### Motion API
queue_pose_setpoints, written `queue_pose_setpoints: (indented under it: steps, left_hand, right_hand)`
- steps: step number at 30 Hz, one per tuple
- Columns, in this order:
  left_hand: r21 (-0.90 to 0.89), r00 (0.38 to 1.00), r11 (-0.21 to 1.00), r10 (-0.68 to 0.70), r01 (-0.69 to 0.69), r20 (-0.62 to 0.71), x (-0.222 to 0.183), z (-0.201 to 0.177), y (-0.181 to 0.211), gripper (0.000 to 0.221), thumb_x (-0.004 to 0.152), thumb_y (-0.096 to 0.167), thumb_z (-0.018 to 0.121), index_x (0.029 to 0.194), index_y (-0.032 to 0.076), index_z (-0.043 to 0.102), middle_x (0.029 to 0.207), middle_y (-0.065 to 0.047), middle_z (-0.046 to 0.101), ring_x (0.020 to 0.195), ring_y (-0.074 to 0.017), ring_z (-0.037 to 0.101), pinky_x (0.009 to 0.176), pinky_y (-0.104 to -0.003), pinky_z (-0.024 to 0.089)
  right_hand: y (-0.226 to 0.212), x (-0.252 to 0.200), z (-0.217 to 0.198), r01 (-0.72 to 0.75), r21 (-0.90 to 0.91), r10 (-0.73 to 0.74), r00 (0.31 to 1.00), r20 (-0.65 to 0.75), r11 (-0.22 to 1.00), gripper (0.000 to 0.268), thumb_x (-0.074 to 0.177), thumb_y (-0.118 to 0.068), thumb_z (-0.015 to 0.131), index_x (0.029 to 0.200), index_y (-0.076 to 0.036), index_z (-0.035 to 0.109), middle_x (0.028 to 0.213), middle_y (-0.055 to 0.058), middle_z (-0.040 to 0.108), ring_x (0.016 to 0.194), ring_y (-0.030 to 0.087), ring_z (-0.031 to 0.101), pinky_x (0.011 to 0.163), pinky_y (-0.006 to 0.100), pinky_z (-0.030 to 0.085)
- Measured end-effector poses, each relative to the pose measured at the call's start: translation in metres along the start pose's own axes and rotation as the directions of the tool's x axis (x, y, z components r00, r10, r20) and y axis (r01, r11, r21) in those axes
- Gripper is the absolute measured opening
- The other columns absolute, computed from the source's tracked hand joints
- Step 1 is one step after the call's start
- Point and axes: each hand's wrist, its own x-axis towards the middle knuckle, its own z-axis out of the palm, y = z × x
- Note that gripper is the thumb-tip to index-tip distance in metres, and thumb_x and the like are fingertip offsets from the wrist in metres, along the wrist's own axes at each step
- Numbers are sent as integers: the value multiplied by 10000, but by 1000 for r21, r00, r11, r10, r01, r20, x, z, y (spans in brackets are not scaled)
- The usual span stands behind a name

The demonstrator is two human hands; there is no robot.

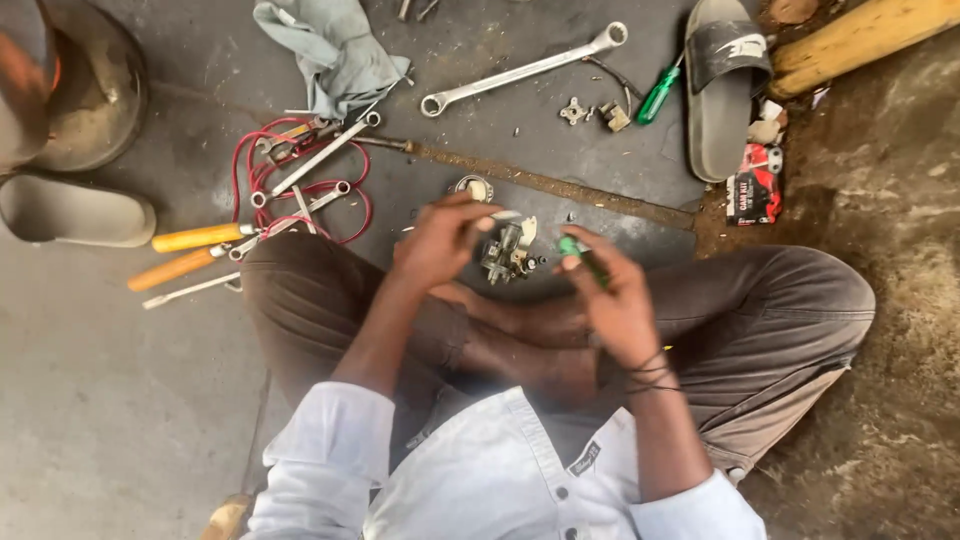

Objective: The recorder is disassembling and inspecting a motorcycle carburetor using a screwdriver and other tools on a workshop floor.

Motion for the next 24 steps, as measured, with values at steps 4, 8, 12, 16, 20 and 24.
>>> queue_pose_setpoints:
  steps: [4, 8, 12, 16, 20, 24]
  left_hand:
    - [29, 980, 997, -73, 69, 183, 3, 12, 30, 325, 917, 18, 661, 1206, 143, 740, 1024, -92, 674, 969, -319, 653, 853, -441, 514]
    - [154, 955, 988, -20, -27, 295, 2, 20, 29, 409, 835, -39, 649, 1195, 130, 743, 1017, -96, 635, 1098, -312, 593, 995, -464, 460]
    - [191, 942, 979, 6, -75, 337, 1, 23, 29, 399, 827, -44, 649, 1180, 117, 742, 997, -86, 629, 1091, -296, 595, 1025, -459, 447]
    - [205, 940, 974, 22, -97, 341, 1, 23, 33, 352, 837, -22, 660, 1149, 114, 749, 993, -73, 649, 1081, -284, 603, 1024, -468, 443]
    - [193, 894, 981, -100, 16, 437, 2, 20, 44, 290, 911, 80, 673, 1185, 154, 731, 1012, -37, 719, 1077, -244, 636, 1010, -461, 481]
    - [159, 815, 963, -268, 216, 514, 1, 12, 61, 469, 901, 139, 674, 1356, 238, 619, 1075, -4, 759, 1141, -225, 623, 1019, -490, 456]
  right_hand:
    - [27, 10, -17, 34, -33, -33, 999, 26, 999, 368, 978, -162, 663, 1346, -157, 676, 887, -12, 718, 548, 15, 471, 429, 198, 370]
    - [24, 10, -14, 85, -178, -65, 992, 111, 980, 349, 955, -122, 694, 1304, -121, 704, 800, 4, 704, 669, 46, 583, 578, 222, 475]
    - [15, 9, -13, 94, -258, -64, 991, 121, 962, 333, 953, -111, 691, 1284, -112, 720, 784, 10, 693, 718, 71, 612, 656, 242, 516]
    - [13, 8, -14, 122, -247, -88, 986, 145, 961, 324, 959, -112, 680, 1281, -107, 718, 787, 6, 692, 702, 63, 605, 623, 244, 506]
    - [5, 6, -14, -57, -287, 114, 975, 188, 956, 314, 971, -155, 643, 1274, -139, 722, 701, 28, 688, 515, 71, 562, 462, 263, 461]
    - [14, 7, -19, -98, -270, 179, 938, 296, 958, 307, 986, -184, 623, 1264, -108, 731, 664, 45, 713, 423, 61, 542, 391, 250, 447]
